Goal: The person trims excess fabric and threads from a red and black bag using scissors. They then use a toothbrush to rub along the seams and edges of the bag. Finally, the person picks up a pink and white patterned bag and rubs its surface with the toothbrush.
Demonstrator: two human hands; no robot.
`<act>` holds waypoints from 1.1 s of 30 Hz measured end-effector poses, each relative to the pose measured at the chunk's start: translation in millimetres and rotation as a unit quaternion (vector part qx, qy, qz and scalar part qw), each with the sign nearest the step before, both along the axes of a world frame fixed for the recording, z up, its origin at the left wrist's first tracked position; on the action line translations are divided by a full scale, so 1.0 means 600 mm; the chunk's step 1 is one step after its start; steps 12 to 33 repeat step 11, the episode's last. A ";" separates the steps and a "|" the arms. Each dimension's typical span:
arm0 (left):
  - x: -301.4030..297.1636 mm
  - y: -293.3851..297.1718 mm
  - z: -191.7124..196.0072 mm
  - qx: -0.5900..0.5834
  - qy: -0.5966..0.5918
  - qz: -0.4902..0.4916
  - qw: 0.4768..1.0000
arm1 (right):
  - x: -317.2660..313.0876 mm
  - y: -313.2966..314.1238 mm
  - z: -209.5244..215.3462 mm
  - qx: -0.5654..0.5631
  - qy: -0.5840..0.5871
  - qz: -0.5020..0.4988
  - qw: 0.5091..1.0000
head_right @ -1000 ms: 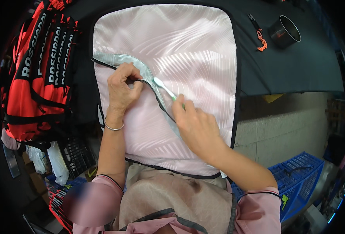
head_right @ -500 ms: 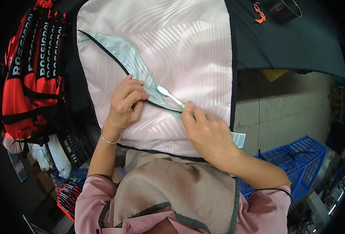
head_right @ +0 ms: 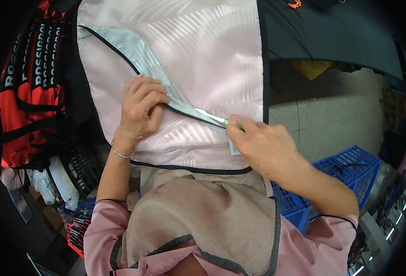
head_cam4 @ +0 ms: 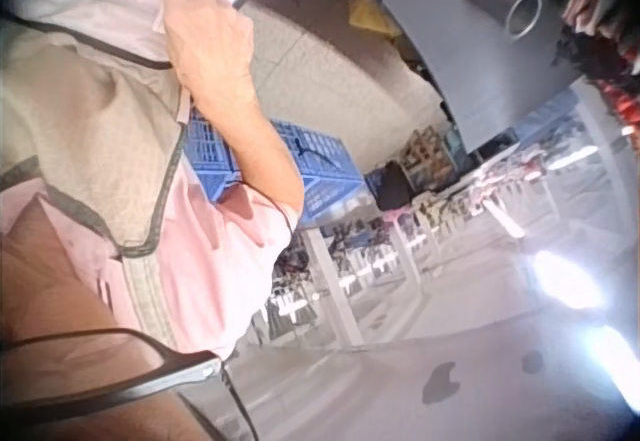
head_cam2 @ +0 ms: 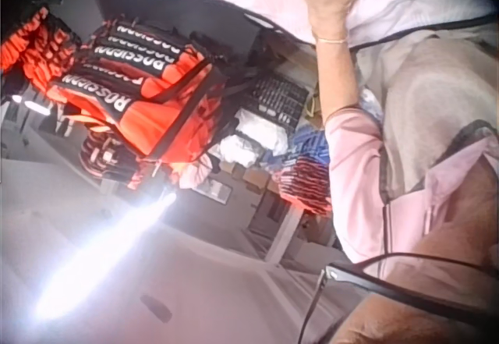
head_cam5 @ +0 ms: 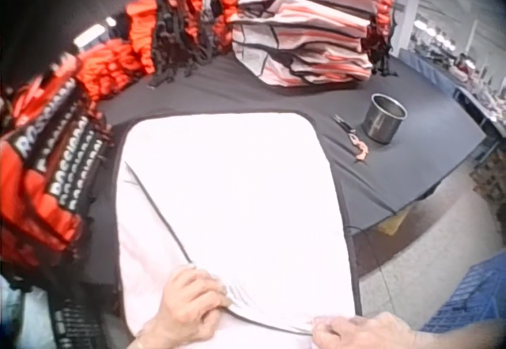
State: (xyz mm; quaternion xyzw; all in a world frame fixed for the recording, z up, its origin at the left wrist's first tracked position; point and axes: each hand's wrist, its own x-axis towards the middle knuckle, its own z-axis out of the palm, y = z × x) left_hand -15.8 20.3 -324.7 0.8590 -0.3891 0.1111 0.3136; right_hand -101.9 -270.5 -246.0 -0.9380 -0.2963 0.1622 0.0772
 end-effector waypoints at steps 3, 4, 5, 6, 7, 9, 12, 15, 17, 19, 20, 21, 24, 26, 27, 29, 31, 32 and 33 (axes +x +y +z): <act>-0.049 -0.037 0.027 0.051 0.038 -0.048 0.997 | 0.012 -0.029 0.014 -0.008 0.008 0.015 1.000; -0.064 -0.042 0.022 0.043 0.049 -0.065 0.996 | 0.018 -0.036 0.014 -0.006 0.008 0.017 1.000; -0.080 -0.046 0.013 0.035 0.061 -0.082 0.994 | 0.023 -0.040 0.011 0.003 0.004 0.010 1.000; -0.089 -0.049 0.006 0.027 0.072 -0.097 0.992 | 0.027 -0.039 0.005 0.024 -0.015 0.010 1.000; -0.090 -0.049 0.008 0.020 0.081 -0.095 0.992 | 0.030 -0.032 -0.003 0.045 -0.035 0.007 0.998; -0.090 -0.051 0.001 0.013 0.076 -0.106 0.991 | 0.028 -0.022 -0.021 0.059 -0.056 0.005 0.997; -0.092 -0.047 -0.005 0.015 0.079 -0.115 0.990 | 0.025 -0.020 -0.032 0.040 -0.038 0.013 0.998; -0.092 -0.047 -0.005 0.015 0.079 -0.115 0.990 | 0.025 -0.020 -0.032 0.040 -0.038 0.013 0.998; -0.092 -0.047 -0.005 0.015 0.079 -0.115 0.990 | 0.025 -0.020 -0.032 0.040 -0.038 0.013 0.998; -0.092 -0.047 -0.005 0.015 0.079 -0.115 0.990 | 0.025 -0.020 -0.032 0.040 -0.038 0.013 0.998; -0.092 -0.047 -0.005 0.015 0.079 -0.115 0.990 | 0.025 -0.020 -0.032 0.040 -0.038 0.013 0.998; -0.092 -0.047 -0.005 0.015 0.079 -0.115 0.990 | 0.025 -0.020 -0.032 0.040 -0.038 0.013 0.998; -0.092 -0.047 -0.005 0.015 0.079 -0.115 0.990 | 0.025 -0.020 -0.032 0.040 -0.038 0.013 0.998; -0.092 -0.047 -0.005 0.015 0.079 -0.115 0.990 | 0.025 -0.020 -0.032 0.040 -0.038 0.013 0.998; -0.092 -0.047 -0.005 0.015 0.079 -0.115 0.990 | 0.025 -0.020 -0.032 0.040 -0.038 0.013 0.998; -0.092 -0.047 -0.005 0.015 0.079 -0.115 0.990 | 0.025 -0.020 -0.032 0.040 -0.038 0.013 0.998; -0.092 -0.047 -0.005 0.015 0.079 -0.115 0.990 | 0.025 -0.020 -0.032 0.040 -0.038 0.013 0.998; -0.092 -0.047 -0.005 0.015 0.079 -0.115 0.990 | 0.025 -0.020 -0.032 0.040 -0.038 0.013 0.998; -0.092 -0.047 -0.005 0.015 0.079 -0.115 0.990 | 0.025 -0.020 -0.032 0.040 -0.038 0.013 0.998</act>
